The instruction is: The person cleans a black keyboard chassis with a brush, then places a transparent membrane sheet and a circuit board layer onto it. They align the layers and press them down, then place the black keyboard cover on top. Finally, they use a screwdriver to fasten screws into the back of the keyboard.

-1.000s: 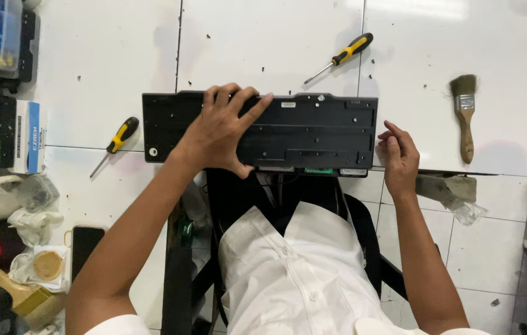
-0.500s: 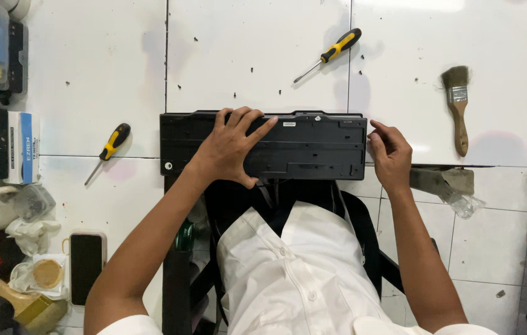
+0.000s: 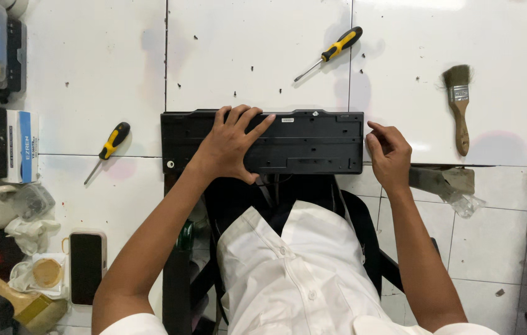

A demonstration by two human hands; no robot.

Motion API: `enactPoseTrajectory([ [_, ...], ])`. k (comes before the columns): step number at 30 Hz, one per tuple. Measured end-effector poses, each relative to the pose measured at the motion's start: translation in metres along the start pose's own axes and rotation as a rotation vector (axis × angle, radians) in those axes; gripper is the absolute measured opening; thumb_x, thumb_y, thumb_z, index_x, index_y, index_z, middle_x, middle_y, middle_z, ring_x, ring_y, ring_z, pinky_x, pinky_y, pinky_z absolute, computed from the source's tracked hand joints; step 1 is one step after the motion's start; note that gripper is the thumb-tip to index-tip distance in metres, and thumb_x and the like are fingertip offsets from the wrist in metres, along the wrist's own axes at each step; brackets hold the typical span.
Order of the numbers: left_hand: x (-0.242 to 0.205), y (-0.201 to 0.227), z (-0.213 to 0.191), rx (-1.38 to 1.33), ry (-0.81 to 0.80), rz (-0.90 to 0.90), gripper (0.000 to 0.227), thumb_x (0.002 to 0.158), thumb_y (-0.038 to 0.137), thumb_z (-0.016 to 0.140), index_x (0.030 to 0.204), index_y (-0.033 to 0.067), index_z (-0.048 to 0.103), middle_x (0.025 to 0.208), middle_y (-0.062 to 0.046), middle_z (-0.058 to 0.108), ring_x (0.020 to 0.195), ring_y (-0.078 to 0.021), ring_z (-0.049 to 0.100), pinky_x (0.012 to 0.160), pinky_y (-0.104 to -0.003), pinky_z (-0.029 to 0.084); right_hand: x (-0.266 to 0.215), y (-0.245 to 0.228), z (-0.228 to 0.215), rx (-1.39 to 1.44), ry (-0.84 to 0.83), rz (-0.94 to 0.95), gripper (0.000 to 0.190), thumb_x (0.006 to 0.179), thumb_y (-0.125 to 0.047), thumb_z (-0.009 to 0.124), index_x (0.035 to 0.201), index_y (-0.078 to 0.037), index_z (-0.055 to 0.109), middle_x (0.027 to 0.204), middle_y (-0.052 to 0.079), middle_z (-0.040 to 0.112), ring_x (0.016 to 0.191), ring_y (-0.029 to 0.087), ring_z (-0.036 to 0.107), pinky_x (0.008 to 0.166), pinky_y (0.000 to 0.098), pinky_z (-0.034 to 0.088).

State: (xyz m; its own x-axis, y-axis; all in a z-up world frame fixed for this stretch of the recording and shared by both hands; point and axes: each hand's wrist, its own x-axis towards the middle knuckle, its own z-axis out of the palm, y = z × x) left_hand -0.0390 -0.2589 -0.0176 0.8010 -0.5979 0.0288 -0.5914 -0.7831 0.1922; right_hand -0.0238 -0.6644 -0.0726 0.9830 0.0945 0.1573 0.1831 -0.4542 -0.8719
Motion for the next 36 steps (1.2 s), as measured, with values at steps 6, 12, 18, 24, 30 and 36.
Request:
enactPoseTrajectory([
  [6,0.001,-0.003,-0.002,0.013,-0.017,0.006,0.142,0.047,0.065,0.088,0.171,0.0195,0.037,0.156,-0.019,0.051,0.145,-0.0406,0.043,0.114,-0.064,0.031,0.0,-0.001,0.0,0.002,0.005,-0.014,0.024,0.113,-0.003,0.067,0.136,0.0,0.075,0.101,0.017,0.07,0.092,0.027,0.066,0.079,0.0399,0.053],
  [12,0.002,-0.001,-0.008,0.0,-0.058,-0.008,0.138,0.047,0.066,0.089,0.169,0.0226,0.042,0.158,-0.018,0.051,0.145,-0.0421,0.045,0.116,-0.065,0.032,0.0,0.003,0.0,0.0,0.005,-0.029,0.024,0.113,-0.004,0.069,0.135,0.0,0.075,0.102,0.018,0.069,0.093,0.029,0.067,0.08,0.041,0.054],
  [18,0.003,0.002,-0.016,-0.011,-0.095,-0.019,0.137,0.049,0.065,0.09,0.17,0.0255,0.039,0.159,-0.018,0.049,0.144,-0.0471,0.046,0.116,-0.068,0.033,-0.001,-0.004,0.001,-0.015,-0.001,-0.028,0.025,0.111,-0.004,0.072,0.135,0.001,0.075,0.102,0.017,0.07,0.093,0.03,0.069,0.08,0.0404,0.055],
  [24,0.003,0.002,-0.01,0.015,-0.118,-0.044,0.141,0.049,0.068,0.088,0.172,0.0253,0.035,0.161,-0.015,0.048,0.146,-0.0468,0.045,0.119,-0.067,0.032,0.0,-0.001,0.001,-0.06,-0.023,-0.031,0.029,0.106,-0.005,0.079,0.134,0.001,0.075,0.103,0.017,0.072,0.093,0.031,0.07,0.08,0.041,0.057],
  [30,0.007,-0.003,-0.009,-0.046,-0.152,-0.068,0.14,0.05,0.069,0.089,0.17,0.0183,0.038,0.162,-0.016,0.049,0.149,-0.047,0.044,0.122,-0.067,0.029,0.003,-0.004,0.002,-0.081,-0.027,0.005,0.03,0.105,-0.007,0.081,0.134,0.001,0.076,0.102,0.017,0.073,0.093,0.03,0.07,0.081,0.0399,0.057],
  [36,0.004,-0.006,-0.007,-0.076,-0.167,-0.062,0.138,0.052,0.073,0.087,0.169,0.0159,0.041,0.167,-0.015,0.046,0.156,-0.0449,0.038,0.128,-0.066,0.021,0.003,-0.006,0.001,-0.121,-0.045,0.047,0.032,0.105,-0.009,0.082,0.135,-0.001,0.076,0.102,0.017,0.073,0.093,0.031,0.071,0.081,0.0413,0.058],
])
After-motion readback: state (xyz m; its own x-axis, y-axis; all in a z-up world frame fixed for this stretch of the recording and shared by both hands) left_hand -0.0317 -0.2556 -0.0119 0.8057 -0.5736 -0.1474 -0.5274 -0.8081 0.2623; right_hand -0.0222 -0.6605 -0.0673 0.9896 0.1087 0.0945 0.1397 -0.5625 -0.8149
